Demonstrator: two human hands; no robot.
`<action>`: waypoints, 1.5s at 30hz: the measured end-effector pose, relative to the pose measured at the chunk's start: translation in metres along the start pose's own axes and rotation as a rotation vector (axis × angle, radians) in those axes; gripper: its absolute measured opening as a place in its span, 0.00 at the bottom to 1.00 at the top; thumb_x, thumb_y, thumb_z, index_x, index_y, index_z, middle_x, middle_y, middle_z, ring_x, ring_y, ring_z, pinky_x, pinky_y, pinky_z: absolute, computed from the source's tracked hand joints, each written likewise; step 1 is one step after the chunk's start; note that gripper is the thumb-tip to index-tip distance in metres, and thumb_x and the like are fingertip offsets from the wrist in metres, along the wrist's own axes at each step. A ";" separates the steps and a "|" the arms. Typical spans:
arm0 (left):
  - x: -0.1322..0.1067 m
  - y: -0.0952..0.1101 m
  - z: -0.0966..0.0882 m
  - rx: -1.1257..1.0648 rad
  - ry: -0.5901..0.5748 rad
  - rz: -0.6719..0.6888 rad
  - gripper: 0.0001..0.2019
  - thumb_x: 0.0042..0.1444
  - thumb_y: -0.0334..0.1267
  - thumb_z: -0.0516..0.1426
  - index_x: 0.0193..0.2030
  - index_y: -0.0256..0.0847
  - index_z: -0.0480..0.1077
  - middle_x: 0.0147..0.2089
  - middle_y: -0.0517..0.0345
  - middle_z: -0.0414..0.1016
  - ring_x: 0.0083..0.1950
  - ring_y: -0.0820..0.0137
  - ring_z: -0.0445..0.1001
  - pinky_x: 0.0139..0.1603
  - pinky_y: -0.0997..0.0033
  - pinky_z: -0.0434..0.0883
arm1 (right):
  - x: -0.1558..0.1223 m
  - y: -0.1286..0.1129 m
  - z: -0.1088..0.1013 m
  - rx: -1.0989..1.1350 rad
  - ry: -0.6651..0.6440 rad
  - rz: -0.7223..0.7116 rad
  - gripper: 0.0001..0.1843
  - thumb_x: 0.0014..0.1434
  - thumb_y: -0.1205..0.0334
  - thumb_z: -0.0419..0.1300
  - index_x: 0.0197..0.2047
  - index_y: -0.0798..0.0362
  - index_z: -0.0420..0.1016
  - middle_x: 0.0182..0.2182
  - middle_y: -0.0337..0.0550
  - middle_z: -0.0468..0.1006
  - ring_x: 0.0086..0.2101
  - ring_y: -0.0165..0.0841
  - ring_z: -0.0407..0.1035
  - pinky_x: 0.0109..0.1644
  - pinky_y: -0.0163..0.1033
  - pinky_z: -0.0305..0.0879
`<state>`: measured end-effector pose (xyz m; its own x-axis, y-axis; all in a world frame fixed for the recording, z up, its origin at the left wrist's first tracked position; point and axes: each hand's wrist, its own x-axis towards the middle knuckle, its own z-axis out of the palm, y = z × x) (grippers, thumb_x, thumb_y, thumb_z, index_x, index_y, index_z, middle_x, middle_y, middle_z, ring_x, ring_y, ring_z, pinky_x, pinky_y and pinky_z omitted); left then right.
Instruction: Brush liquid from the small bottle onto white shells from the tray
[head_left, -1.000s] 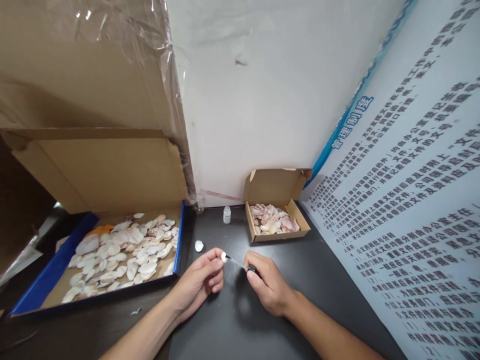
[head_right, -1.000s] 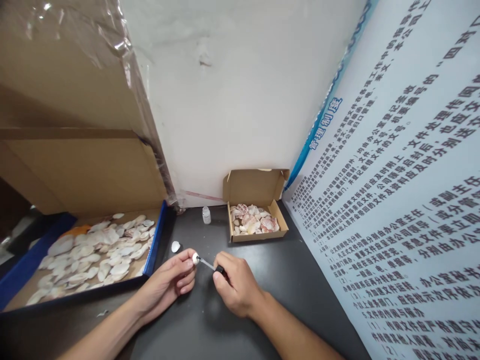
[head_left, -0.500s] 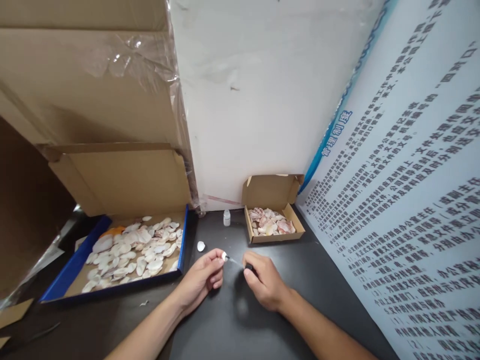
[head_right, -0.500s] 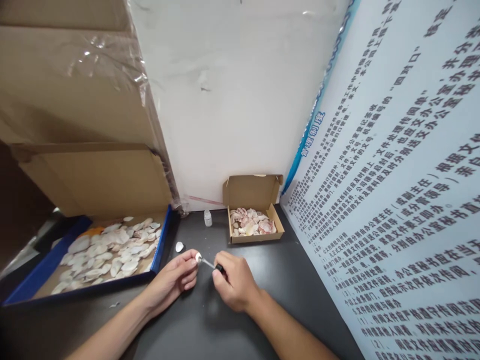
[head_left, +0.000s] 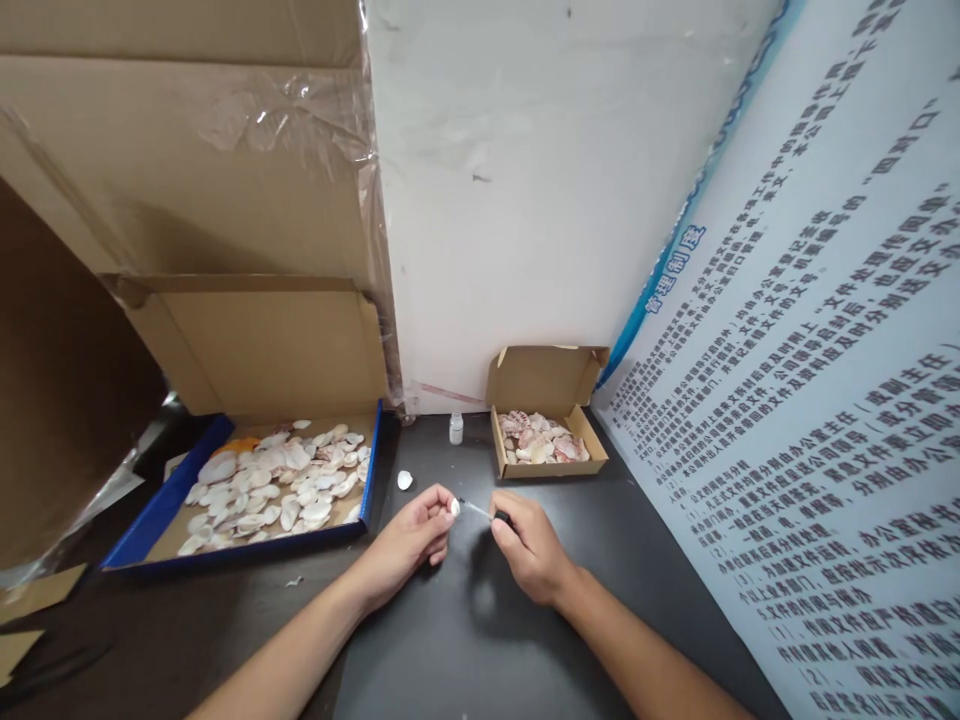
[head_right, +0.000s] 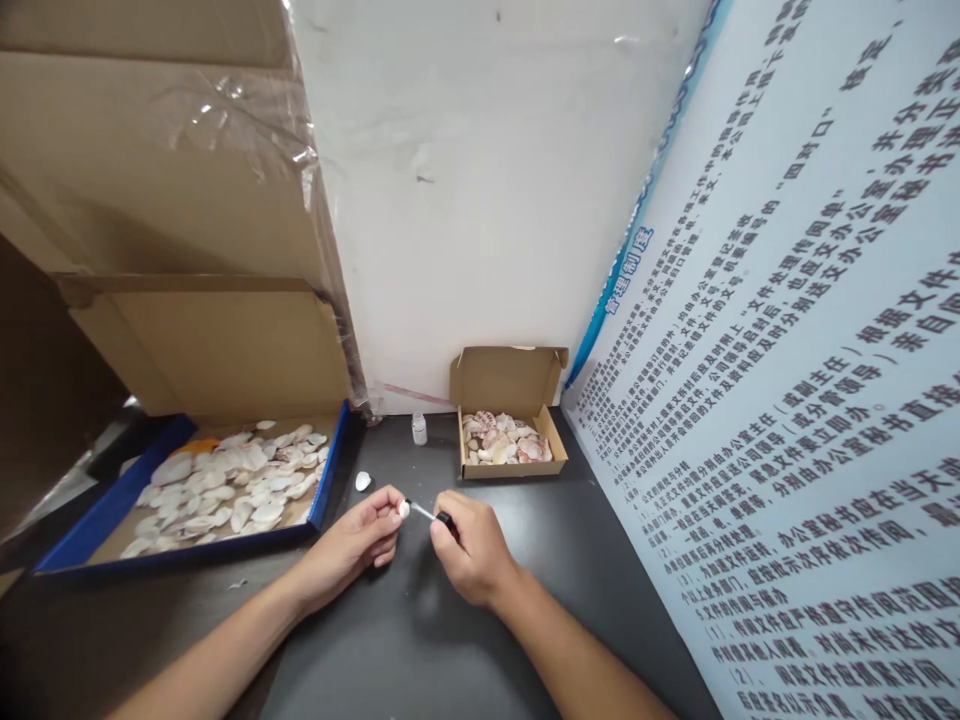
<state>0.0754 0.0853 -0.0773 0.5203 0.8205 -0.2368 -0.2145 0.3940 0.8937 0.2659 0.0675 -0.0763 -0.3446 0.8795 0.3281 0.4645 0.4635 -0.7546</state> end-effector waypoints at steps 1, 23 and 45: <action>0.000 -0.001 -0.001 0.011 -0.004 0.006 0.17 0.53 0.49 0.61 0.37 0.41 0.60 0.23 0.72 0.49 0.21 0.84 0.45 0.23 0.79 0.53 | 0.000 0.000 0.000 0.000 -0.010 -0.011 0.14 0.63 0.55 0.45 0.27 0.52 0.55 0.23 0.37 0.60 0.26 0.30 0.57 0.31 0.36 0.47; -0.002 0.007 -0.011 -0.173 -0.061 -0.129 0.07 0.54 0.35 0.58 0.35 0.37 0.62 0.21 0.68 0.53 0.21 0.81 0.54 0.24 0.79 0.55 | -0.002 -0.002 0.002 -0.034 -0.004 0.011 0.14 0.63 0.56 0.46 0.27 0.52 0.54 0.23 0.36 0.59 0.26 0.30 0.55 0.31 0.36 0.48; -0.004 0.009 -0.012 -0.207 -0.077 -0.117 0.06 0.52 0.33 0.58 0.34 0.37 0.63 0.21 0.68 0.52 0.20 0.81 0.54 0.24 0.78 0.56 | -0.002 -0.009 0.000 -0.162 -0.018 0.027 0.13 0.62 0.57 0.47 0.27 0.52 0.55 0.24 0.36 0.61 0.26 0.30 0.56 0.31 0.36 0.50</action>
<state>0.0611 0.0906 -0.0730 0.6110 0.7336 -0.2976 -0.3095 0.5674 0.7631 0.2621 0.0618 -0.0701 -0.3440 0.8905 0.2979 0.5986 0.4524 -0.6611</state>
